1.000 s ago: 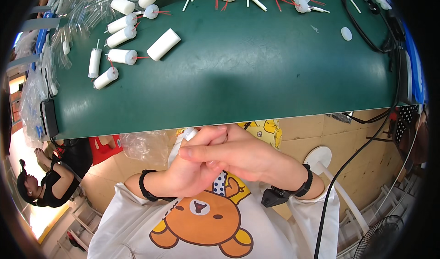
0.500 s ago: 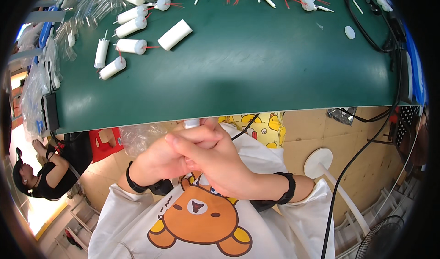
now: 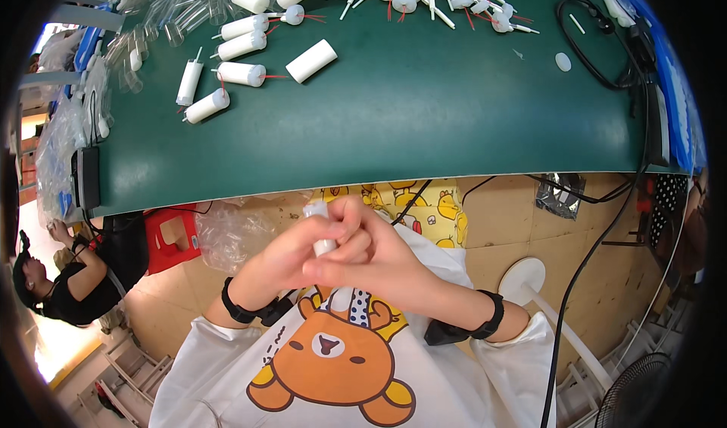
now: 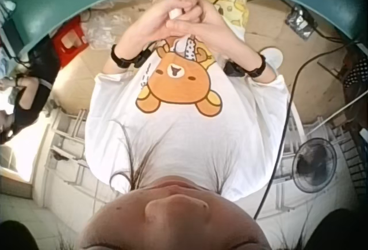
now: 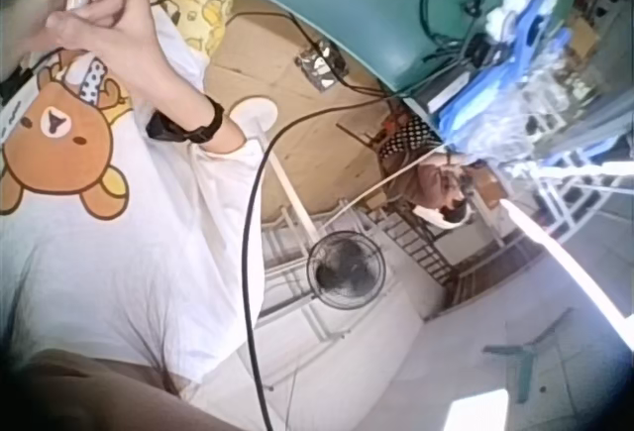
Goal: Assembling small white plastic components by hand at a workbench.
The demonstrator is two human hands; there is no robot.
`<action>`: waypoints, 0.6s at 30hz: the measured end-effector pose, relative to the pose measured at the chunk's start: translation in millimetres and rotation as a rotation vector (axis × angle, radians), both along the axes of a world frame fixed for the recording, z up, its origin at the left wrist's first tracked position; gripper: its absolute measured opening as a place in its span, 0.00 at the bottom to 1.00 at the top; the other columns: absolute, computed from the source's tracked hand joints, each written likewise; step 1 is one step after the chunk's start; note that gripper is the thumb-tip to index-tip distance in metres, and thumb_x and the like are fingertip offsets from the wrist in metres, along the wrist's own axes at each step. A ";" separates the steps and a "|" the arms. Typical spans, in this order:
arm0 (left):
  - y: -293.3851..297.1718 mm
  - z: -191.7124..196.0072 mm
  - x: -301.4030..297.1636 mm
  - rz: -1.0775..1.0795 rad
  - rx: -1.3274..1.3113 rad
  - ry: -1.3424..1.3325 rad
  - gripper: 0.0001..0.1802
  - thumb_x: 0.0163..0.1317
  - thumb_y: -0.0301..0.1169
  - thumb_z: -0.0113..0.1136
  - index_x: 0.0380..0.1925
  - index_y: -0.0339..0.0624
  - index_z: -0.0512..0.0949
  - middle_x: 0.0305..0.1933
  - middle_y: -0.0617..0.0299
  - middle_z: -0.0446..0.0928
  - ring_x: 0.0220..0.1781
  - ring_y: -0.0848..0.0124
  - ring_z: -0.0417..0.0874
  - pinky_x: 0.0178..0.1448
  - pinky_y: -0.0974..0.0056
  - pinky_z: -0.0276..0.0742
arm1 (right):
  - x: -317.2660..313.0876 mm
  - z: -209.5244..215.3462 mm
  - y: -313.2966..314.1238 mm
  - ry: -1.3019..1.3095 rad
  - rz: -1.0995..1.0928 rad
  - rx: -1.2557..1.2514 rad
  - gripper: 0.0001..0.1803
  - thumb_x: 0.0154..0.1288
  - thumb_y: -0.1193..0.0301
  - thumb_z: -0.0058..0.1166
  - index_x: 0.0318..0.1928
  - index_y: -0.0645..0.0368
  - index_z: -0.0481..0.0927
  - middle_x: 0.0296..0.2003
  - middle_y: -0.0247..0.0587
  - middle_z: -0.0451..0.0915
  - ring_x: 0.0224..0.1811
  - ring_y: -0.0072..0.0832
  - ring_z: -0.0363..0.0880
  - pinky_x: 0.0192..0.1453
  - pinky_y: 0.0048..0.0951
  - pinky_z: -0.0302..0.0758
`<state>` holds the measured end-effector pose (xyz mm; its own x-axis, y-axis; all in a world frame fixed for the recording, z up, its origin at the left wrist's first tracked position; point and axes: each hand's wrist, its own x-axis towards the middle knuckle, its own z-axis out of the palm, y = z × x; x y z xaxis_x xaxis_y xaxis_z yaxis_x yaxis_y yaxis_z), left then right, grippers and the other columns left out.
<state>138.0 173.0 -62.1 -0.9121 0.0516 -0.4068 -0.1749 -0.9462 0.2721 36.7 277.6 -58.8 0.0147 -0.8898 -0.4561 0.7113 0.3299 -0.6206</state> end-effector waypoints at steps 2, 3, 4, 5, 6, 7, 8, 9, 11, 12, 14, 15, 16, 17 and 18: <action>0.7 -8.5 1.9 0.017 0.019 0.141 0.13 0.63 0.35 0.47 0.24 0.47 0.57 0.15 0.71 0.59 0.17 0.80 0.60 0.23 0.75 0.57 | 1.1 -0.6 2.7 0.059 0.047 -0.031 0.28 0.52 0.73 0.63 0.49 0.58 0.60 0.46 0.36 0.67 0.51 0.22 0.67 0.52 0.26 0.67; -0.2 -11.8 2.7 -0.002 0.052 0.212 0.12 0.62 0.33 0.48 0.23 0.47 0.58 0.16 0.70 0.60 0.20 0.81 0.62 0.26 0.75 0.58 | 3.0 -0.9 3.7 0.103 0.029 -0.041 0.28 0.50 0.73 0.64 0.48 0.58 0.62 0.48 0.36 0.67 0.52 0.23 0.67 0.52 0.26 0.67; -1.4 -13.3 3.3 -0.022 0.086 0.282 0.12 0.61 0.31 0.48 0.23 0.47 0.58 0.18 0.70 0.61 0.24 0.81 0.63 0.29 0.75 0.60 | 4.7 -1.3 3.7 0.148 0.011 -0.051 0.28 0.49 0.74 0.65 0.48 0.59 0.63 0.49 0.37 0.67 0.52 0.23 0.67 0.53 0.27 0.67; -3.0 -11.5 3.5 -0.023 0.089 0.278 0.12 0.61 0.31 0.48 0.23 0.47 0.58 0.18 0.70 0.61 0.24 0.81 0.63 0.29 0.75 0.60 | 6.8 -1.6 2.1 0.144 0.009 -0.048 0.28 0.49 0.74 0.65 0.48 0.59 0.63 0.49 0.37 0.67 0.52 0.23 0.67 0.53 0.27 0.67; -5.2 -7.2 2.9 -0.044 -0.017 0.224 0.13 0.59 0.29 0.51 0.22 0.47 0.57 0.17 0.71 0.61 0.23 0.82 0.63 0.27 0.75 0.58 | 9.0 -2.1 -0.7 0.247 -0.038 -0.117 0.26 0.49 0.73 0.67 0.43 0.58 0.63 0.45 0.36 0.67 0.50 0.22 0.67 0.52 0.26 0.67; -6.7 -3.2 1.6 -0.064 -0.124 0.169 0.15 0.57 0.26 0.54 0.21 0.47 0.57 0.16 0.71 0.60 0.22 0.83 0.62 0.26 0.75 0.56 | 10.9 -2.7 -3.1 0.350 -0.084 -0.186 0.25 0.48 0.73 0.68 0.39 0.57 0.63 0.42 0.35 0.67 0.49 0.21 0.67 0.51 0.26 0.67; -7.3 -0.5 0.2 -0.066 -0.121 0.165 0.15 0.57 0.26 0.54 0.21 0.47 0.57 0.16 0.71 0.60 0.22 0.83 0.62 0.26 0.75 0.56 | 12.9 -5.1 -4.4 0.346 -0.086 -0.183 0.25 0.48 0.73 0.68 0.39 0.57 0.63 0.42 0.35 0.67 0.49 0.21 0.67 0.51 0.26 0.67; -7.3 2.4 -1.3 -0.063 -0.116 0.041 0.17 0.55 0.24 0.55 0.19 0.47 0.56 0.15 0.72 0.60 0.20 0.83 0.60 0.24 0.75 0.54 | 15.4 -8.4 -4.6 0.361 -0.122 -0.167 0.25 0.48 0.72 0.68 0.38 0.56 0.62 0.41 0.35 0.67 0.49 0.21 0.67 0.52 0.26 0.67; -7.7 10.1 -5.9 -0.064 -0.107 -0.087 0.19 0.53 0.22 0.57 0.17 0.48 0.55 0.15 0.72 0.60 0.19 0.84 0.58 0.22 0.75 0.52 | 15.8 -8.9 -5.2 0.373 -0.161 -0.146 0.25 0.48 0.71 0.69 0.37 0.56 0.62 0.40 0.36 0.67 0.49 0.22 0.67 0.52 0.27 0.67; -8.9 14.9 -9.2 -0.051 -0.100 -0.169 0.19 0.52 0.23 0.57 0.16 0.47 0.56 0.14 0.72 0.60 0.18 0.84 0.57 0.21 0.75 0.50 | 14.5 -6.8 -7.4 0.368 -0.156 -0.110 0.25 0.47 0.72 0.69 0.36 0.56 0.62 0.40 0.36 0.67 0.49 0.23 0.67 0.52 0.28 0.67; -10.8 15.9 -13.0 -0.041 -0.092 -0.256 0.18 0.52 0.24 0.57 0.15 0.47 0.56 0.14 0.72 0.59 0.17 0.84 0.55 0.20 0.75 0.48 | 14.2 -9.4 -10.3 0.357 -0.153 -0.071 0.25 0.47 0.72 0.69 0.35 0.56 0.61 0.40 0.36 0.67 0.49 0.23 0.66 0.52 0.28 0.66; -11.3 14.3 -14.9 -0.060 -0.119 -0.300 0.17 0.52 0.25 0.58 0.17 0.47 0.58 0.15 0.72 0.59 0.19 0.83 0.56 0.23 0.73 0.50 | 14.7 -14.1 -11.3 0.370 -0.186 -0.058 0.25 0.46 0.73 0.69 0.34 0.56 0.61 0.39 0.36 0.67 0.47 0.23 0.67 0.50 0.28 0.67; -11.7 12.5 -16.7 -0.080 -0.146 -0.343 0.15 0.52 0.26 0.58 0.19 0.46 0.59 0.17 0.72 0.58 0.21 0.82 0.57 0.26 0.72 0.52 | 14.4 -16.2 -13.0 0.382 -0.219 -0.046 0.25 0.46 0.73 0.69 0.33 0.56 0.61 0.38 0.36 0.67 0.45 0.22 0.67 0.48 0.27 0.67; -11.0 10.6 -17.8 -0.081 -0.144 -0.347 0.15 0.52 0.26 0.58 0.19 0.46 0.59 0.17 0.72 0.58 0.21 0.82 0.57 0.26 0.72 0.52 | 14.3 -14.1 -13.9 0.378 -0.220 -0.043 0.25 0.46 0.73 0.69 0.33 0.56 0.61 0.38 0.36 0.67 0.45 0.22 0.67 0.48 0.27 0.67; -8.8 8.7 -17.0 -0.052 -0.130 -0.346 0.15 0.52 0.25 0.58 0.18 0.45 0.60 0.16 0.72 0.59 0.20 0.83 0.58 0.26 0.73 0.52 | 14.9 -5.6 -17.0 0.312 -0.249 0.006 0.24 0.46 0.73 0.69 0.32 0.56 0.61 0.37 0.36 0.67 0.43 0.21 0.68 0.46 0.27 0.68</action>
<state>121.0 164.2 -53.4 -0.7170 0.0223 -0.6968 -0.3247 -0.8951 0.3055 51.7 260.6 -64.4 -0.3415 -0.8458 -0.4099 0.5474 0.1755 -0.8182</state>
